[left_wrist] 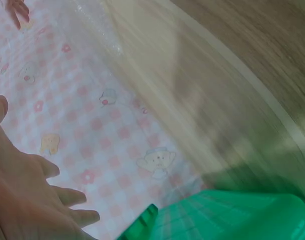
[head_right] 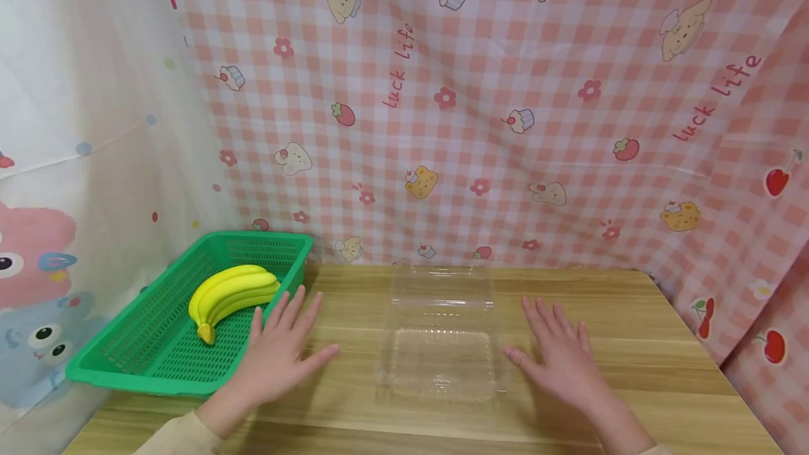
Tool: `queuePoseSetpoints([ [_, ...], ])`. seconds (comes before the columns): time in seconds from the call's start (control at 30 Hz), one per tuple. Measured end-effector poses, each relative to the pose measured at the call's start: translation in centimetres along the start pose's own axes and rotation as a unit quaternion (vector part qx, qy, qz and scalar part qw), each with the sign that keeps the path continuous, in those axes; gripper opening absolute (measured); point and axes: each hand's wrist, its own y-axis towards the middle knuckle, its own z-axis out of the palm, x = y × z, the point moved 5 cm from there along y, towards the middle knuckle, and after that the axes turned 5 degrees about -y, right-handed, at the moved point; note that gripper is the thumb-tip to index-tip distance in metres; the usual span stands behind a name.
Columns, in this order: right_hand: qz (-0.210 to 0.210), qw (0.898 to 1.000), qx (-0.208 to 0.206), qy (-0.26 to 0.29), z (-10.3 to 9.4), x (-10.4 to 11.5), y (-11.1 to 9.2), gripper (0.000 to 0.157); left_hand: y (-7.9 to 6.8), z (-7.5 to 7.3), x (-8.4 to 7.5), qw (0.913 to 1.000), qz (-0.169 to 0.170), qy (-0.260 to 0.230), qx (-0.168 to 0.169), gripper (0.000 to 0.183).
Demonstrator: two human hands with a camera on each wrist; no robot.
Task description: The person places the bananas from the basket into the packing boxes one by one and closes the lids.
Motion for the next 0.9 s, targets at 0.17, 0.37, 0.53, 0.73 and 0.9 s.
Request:
queuePoseSetpoints([
  [0.17, -0.007, 0.999, -0.022, 0.025, -0.1, -0.1, 0.0, 0.083, -0.2, -0.9, 0.5, 0.9991, 0.007, 0.007, -0.04, 0.088],
  [0.37, -0.005, 0.997, -0.037, 0.069, -0.1, -0.1, 0.0, 0.08, -0.3, -1.7, 1.4, 0.9978, 0.006, 0.01, -0.066, 0.087],
  [0.53, 0.018, 0.993, -0.034, 0.11, 0.1, -0.3, 0.0, 0.077, -0.4, -2.2, 2.3, 0.996, 0.011, 0.016, -0.087, 0.086],
  [0.73, 0.048, 0.986, -0.025, 0.156, 0.7, -0.7, 0.0, 0.071, -0.5, -3.3, 3.2, 0.9919, 0.028, 0.014, -0.123, 0.081],
  [0.9, 0.066, 0.979, -0.022, 0.191, 1.1, -0.8, 0.1, 0.069, -0.7, -4.1, 4.1, 0.9894, 0.036, 0.005, -0.141, 0.075],
])
